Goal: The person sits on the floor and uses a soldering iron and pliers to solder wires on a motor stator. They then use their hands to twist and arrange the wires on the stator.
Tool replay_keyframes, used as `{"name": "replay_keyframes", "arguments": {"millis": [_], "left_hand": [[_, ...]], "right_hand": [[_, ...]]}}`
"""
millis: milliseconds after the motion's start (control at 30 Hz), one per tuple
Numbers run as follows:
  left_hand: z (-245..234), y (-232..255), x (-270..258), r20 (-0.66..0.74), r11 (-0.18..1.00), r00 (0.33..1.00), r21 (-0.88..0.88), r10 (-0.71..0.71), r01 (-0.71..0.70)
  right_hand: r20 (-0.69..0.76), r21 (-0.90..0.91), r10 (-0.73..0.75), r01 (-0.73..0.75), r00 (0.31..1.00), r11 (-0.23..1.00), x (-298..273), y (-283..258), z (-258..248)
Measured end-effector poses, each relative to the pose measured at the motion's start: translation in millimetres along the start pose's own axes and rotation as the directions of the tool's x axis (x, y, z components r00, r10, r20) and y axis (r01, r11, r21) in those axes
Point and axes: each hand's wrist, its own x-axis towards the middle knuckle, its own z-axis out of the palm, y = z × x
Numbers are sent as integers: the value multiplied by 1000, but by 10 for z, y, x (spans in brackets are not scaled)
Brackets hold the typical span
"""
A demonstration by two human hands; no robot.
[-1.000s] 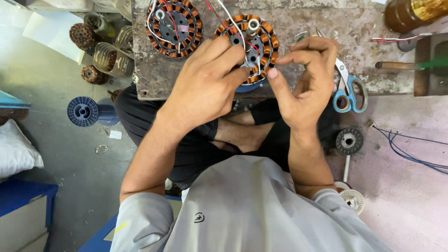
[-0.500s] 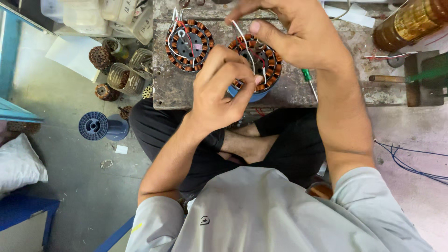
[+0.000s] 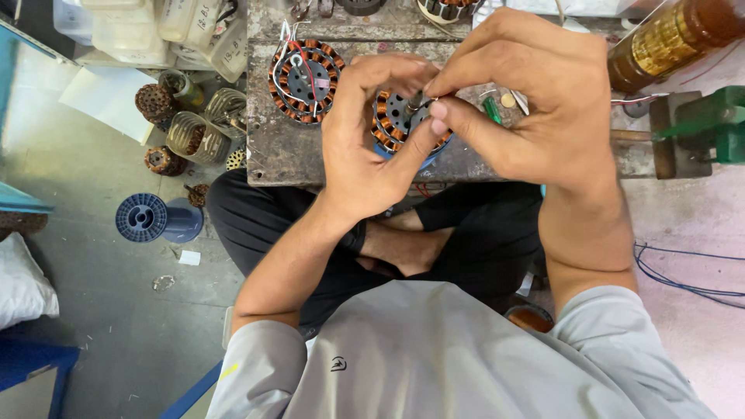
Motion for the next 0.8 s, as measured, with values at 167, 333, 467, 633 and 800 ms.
{"name": "replay_keyframes", "arguments": {"millis": [167, 333, 467, 633, 800], "left_hand": [[97, 78, 46, -14, 996, 999, 73, -47, 47], [81, 135, 67, 185, 961, 970, 198, 155, -191], [44, 159, 24, 349, 930, 900, 161, 260, -331], [61, 131, -77, 475, 891, 826, 168, 302, -422], [79, 4, -247, 490, 699, 722, 274, 489, -660]], "right_hand": [[-140, -110, 53, -69, 989, 992, -129, -139, 44], [-120, -248, 48, -77, 992, 966, -243, -382, -27], [-48, -289, -32, 17, 998, 957, -394, -423, -79], [3, -257, -95, 93, 995, 962, -691, -338, -69], [-35, 65, 145, -142, 989, 988, -1093, -220, 186]]}}
